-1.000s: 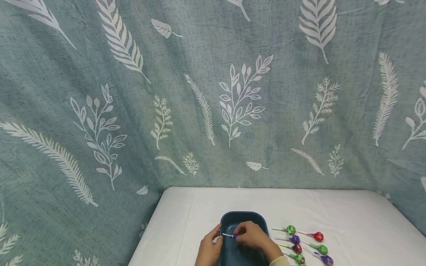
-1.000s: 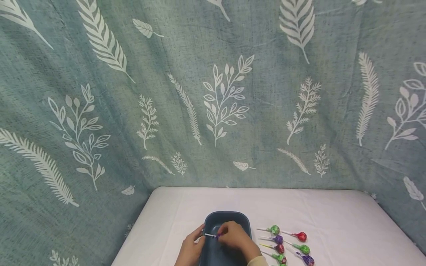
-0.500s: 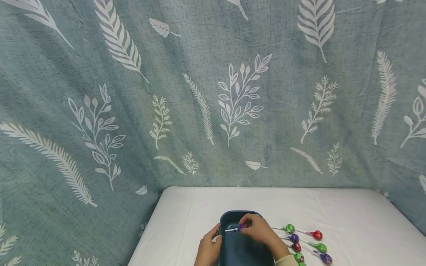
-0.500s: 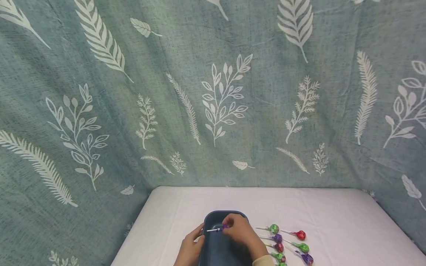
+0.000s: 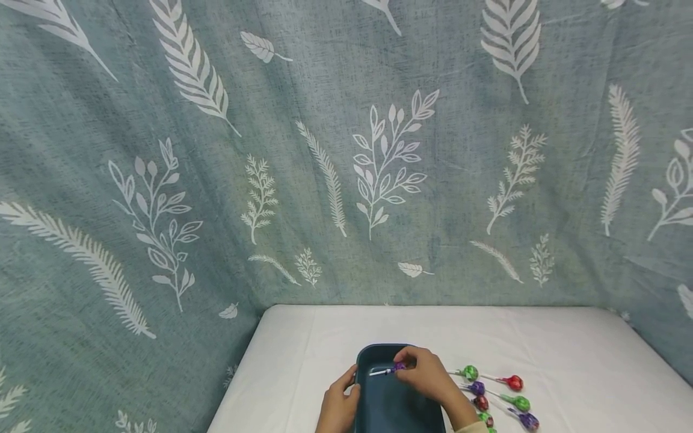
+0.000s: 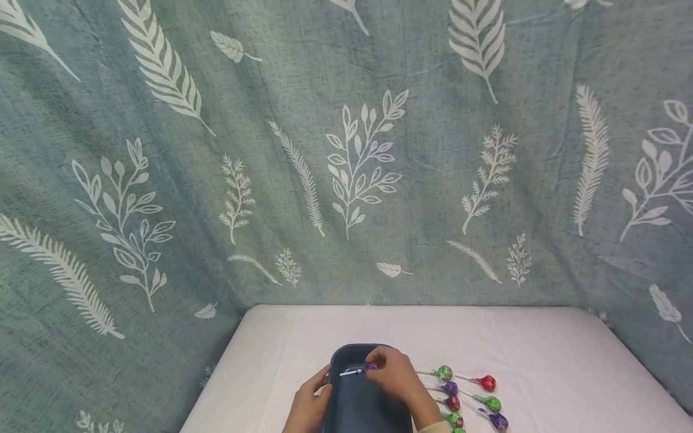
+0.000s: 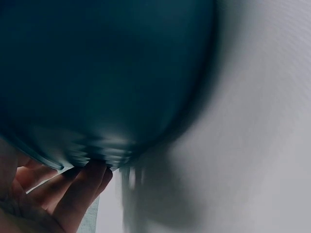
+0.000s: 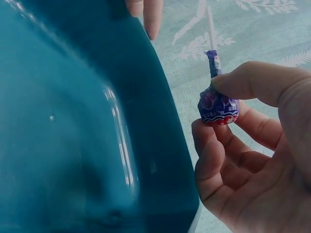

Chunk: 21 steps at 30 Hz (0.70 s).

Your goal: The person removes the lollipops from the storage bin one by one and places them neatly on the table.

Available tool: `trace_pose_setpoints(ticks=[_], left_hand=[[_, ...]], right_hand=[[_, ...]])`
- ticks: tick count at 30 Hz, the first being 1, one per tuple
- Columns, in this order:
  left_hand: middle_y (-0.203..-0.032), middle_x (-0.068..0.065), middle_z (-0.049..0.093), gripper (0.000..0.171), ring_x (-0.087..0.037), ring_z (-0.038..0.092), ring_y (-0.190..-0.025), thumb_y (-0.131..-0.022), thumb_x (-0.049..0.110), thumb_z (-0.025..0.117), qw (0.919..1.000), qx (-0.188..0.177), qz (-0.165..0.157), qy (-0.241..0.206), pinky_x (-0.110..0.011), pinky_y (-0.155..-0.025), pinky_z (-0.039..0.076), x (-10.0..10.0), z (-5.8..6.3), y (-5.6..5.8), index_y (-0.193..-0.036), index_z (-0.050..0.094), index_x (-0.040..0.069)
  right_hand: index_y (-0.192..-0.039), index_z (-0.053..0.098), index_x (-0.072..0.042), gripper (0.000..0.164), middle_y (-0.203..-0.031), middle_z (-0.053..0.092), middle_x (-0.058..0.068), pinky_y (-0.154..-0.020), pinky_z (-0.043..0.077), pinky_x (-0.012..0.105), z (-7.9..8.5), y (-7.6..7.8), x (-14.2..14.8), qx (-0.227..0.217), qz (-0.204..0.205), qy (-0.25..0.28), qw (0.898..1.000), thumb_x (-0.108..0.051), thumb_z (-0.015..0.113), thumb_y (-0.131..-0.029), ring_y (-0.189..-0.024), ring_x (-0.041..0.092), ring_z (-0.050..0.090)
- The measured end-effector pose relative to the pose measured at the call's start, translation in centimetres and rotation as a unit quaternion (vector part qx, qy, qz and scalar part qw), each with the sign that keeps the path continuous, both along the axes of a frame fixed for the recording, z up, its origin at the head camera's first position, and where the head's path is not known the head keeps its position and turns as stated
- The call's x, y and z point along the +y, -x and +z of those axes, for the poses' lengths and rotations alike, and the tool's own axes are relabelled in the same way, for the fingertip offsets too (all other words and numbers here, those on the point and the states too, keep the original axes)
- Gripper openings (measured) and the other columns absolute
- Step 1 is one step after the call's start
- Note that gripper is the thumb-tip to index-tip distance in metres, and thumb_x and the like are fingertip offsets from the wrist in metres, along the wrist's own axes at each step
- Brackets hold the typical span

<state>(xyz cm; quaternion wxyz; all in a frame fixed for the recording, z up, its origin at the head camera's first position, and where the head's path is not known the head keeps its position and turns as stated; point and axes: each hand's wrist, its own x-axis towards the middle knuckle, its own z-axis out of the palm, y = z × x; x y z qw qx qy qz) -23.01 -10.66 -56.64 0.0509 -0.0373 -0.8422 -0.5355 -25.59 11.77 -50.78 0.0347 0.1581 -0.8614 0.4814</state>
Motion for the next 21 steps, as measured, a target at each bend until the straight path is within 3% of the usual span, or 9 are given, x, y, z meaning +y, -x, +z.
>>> trace_pose_setpoints(ticks=[5,16,21], left_hand=[[-0.119,-0.016,0.072,0.044,-0.029,0.070,-0.104,-0.095,0.012,0.061,1.0000,0.000,0.001,-0.005,-0.039,-0.081,0.058,-0.1,-0.2,0.0,-0.139,0.061,0.002],[-0.120,-0.021,0.070,0.045,-0.022,0.074,-0.087,-0.096,0.010,0.061,0.9999,-0.004,-0.005,-0.016,-0.033,-0.072,0.058,-0.2,-0.2,0.0,-0.139,0.059,0.000],[-0.120,-0.021,0.070,0.045,-0.023,0.074,-0.087,-0.096,0.010,0.061,0.9998,0.000,-0.010,-0.019,-0.033,-0.071,0.058,-0.2,-0.2,-0.1,-0.139,0.059,-0.001]], right_hand=[[-0.096,0.071,-0.005,0.023,-0.086,0.069,-0.002,-0.069,0.052,0.031,0.3,-0.4,0.4,-0.009,-0.007,0.010,1.000,-0.010,0.078,-0.075,-0.078,0.013,0.064],[-0.098,0.071,-0.005,0.024,-0.088,0.070,-0.001,-0.069,0.052,0.032,0.4,-1.0,1.2,-0.016,-0.026,0.017,0.999,-0.012,0.080,-0.076,-0.079,0.013,0.064],[-0.099,0.071,-0.005,0.024,-0.090,0.070,-0.001,-0.070,0.052,0.031,0.6,-1.4,1.6,-0.018,-0.034,0.030,0.999,-0.012,0.081,-0.078,-0.079,0.014,0.064]])
